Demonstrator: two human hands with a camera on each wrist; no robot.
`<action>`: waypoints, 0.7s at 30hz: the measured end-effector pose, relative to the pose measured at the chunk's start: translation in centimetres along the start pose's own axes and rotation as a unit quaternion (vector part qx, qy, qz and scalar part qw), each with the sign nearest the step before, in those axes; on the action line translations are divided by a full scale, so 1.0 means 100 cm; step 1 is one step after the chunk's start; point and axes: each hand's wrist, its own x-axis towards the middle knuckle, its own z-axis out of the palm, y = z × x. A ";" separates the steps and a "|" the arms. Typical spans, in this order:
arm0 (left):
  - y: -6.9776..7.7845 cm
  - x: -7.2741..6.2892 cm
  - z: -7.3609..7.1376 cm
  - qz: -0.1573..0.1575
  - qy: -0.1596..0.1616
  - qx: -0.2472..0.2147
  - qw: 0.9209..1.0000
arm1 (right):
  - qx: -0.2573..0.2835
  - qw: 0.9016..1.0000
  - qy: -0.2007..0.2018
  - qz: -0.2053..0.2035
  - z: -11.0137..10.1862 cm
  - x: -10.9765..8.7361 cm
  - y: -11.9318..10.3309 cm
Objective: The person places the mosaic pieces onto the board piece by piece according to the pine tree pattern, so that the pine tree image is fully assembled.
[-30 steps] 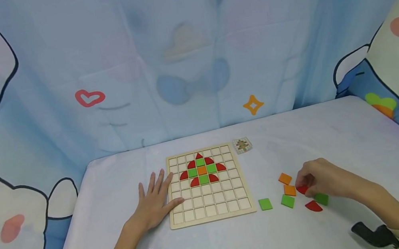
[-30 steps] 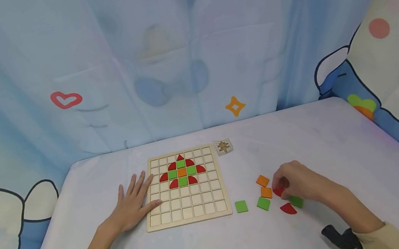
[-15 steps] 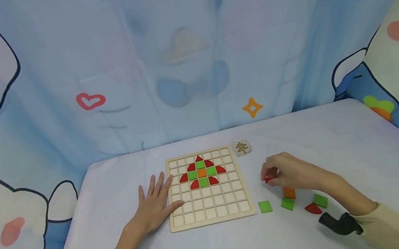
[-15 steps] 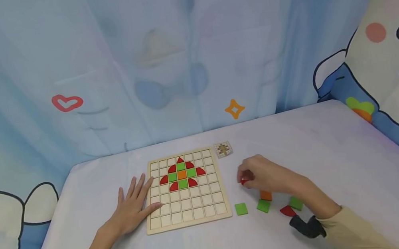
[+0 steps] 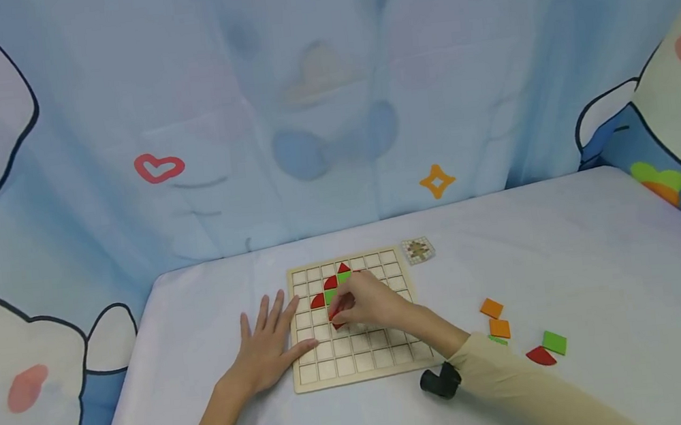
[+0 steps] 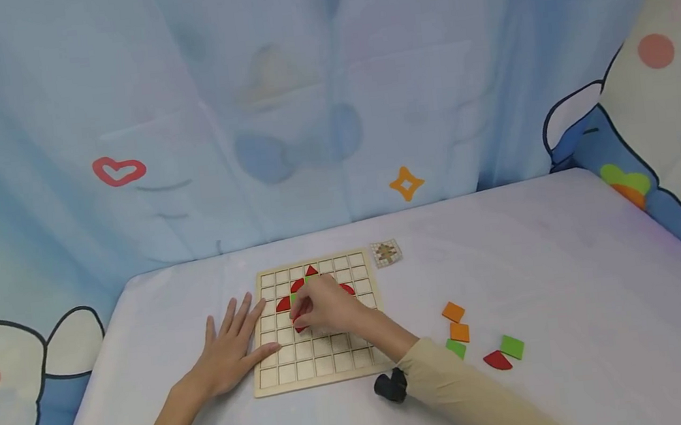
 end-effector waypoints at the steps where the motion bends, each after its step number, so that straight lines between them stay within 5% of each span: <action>1: 0.000 0.000 0.000 0.000 -0.001 0.000 1.000 | 0.001 1.000 -0.001 -0.003 0.004 0.003 -0.002; 21: 0.003 -0.003 -0.004 -0.001 -0.009 -0.008 1.000 | -0.029 1.000 0.007 0.007 0.032 0.015 -0.013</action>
